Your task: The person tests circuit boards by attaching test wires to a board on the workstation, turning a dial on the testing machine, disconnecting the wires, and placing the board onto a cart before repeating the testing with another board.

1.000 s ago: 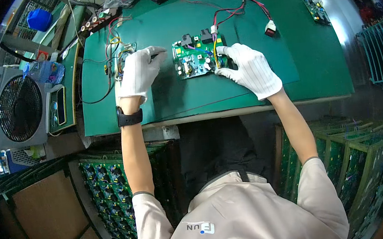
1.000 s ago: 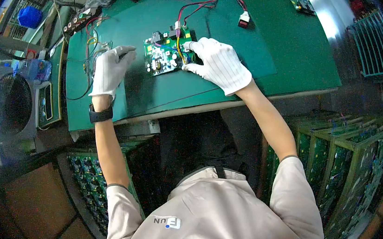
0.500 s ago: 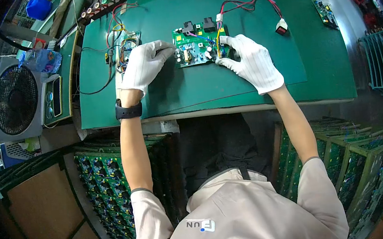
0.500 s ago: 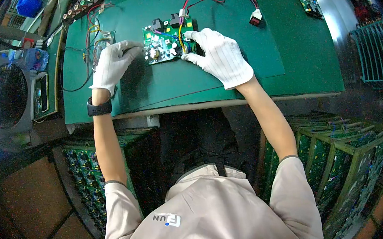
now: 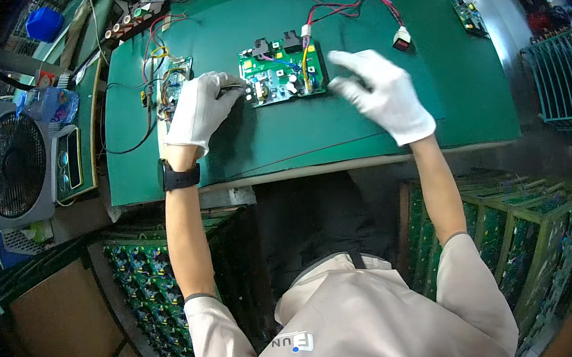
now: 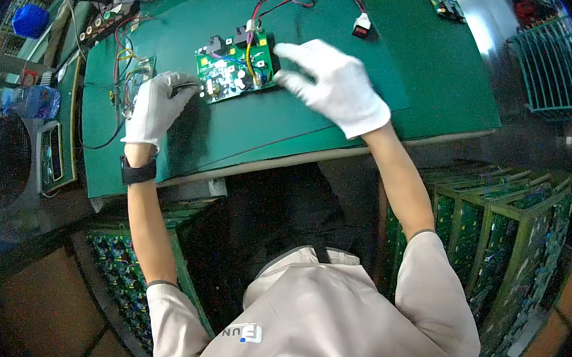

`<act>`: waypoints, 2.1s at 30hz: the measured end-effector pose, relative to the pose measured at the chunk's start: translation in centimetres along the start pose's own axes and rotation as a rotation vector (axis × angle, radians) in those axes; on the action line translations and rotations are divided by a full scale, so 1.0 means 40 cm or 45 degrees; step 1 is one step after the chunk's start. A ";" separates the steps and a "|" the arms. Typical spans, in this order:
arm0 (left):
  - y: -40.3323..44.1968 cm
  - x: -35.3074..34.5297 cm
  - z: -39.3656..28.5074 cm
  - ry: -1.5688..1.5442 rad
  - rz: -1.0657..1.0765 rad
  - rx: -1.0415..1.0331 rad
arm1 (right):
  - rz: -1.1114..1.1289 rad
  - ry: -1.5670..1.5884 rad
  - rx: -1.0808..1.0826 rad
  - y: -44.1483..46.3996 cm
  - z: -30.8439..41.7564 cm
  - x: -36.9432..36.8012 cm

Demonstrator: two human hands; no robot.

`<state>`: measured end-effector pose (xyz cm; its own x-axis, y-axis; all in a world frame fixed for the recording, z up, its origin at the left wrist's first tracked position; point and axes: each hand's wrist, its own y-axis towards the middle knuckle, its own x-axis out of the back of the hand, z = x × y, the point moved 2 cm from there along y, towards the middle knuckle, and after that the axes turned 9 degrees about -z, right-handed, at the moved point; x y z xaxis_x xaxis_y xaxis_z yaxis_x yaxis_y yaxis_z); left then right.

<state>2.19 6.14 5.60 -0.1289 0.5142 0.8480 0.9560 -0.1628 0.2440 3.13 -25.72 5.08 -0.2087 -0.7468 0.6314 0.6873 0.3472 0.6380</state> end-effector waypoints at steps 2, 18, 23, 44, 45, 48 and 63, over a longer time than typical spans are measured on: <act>0.005 -0.005 -0.006 -0.008 -0.016 -0.022 | -0.154 -0.115 -0.127 0.000 -0.074 0.066; -0.076 0.153 0.029 -0.367 -0.561 -0.063 | 0.134 -0.365 -0.371 0.029 -0.297 0.107; -0.157 0.199 0.315 -0.343 -0.759 0.226 | -0.065 -0.364 -0.419 0.001 -0.301 0.080; -0.093 0.232 0.422 -1.219 -0.243 0.550 | -0.128 -0.248 -0.471 -0.010 -0.326 0.084; -0.094 0.222 0.434 -1.222 -0.243 0.551 | -0.139 -0.230 -0.479 -0.011 -0.328 0.082; -0.091 0.196 0.433 -1.431 -0.266 0.465 | -0.118 -0.247 -0.468 -0.010 -0.329 0.084; -0.092 0.190 0.451 -1.302 -0.285 0.501 | -0.160 -0.271 -0.468 -0.012 -0.326 0.079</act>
<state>2.44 25.85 2.68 -0.2042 0.9786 -0.0264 0.9785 0.2048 0.0228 11.22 -35.64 1.04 -0.4187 -0.6238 0.6600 0.8411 0.0075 0.5408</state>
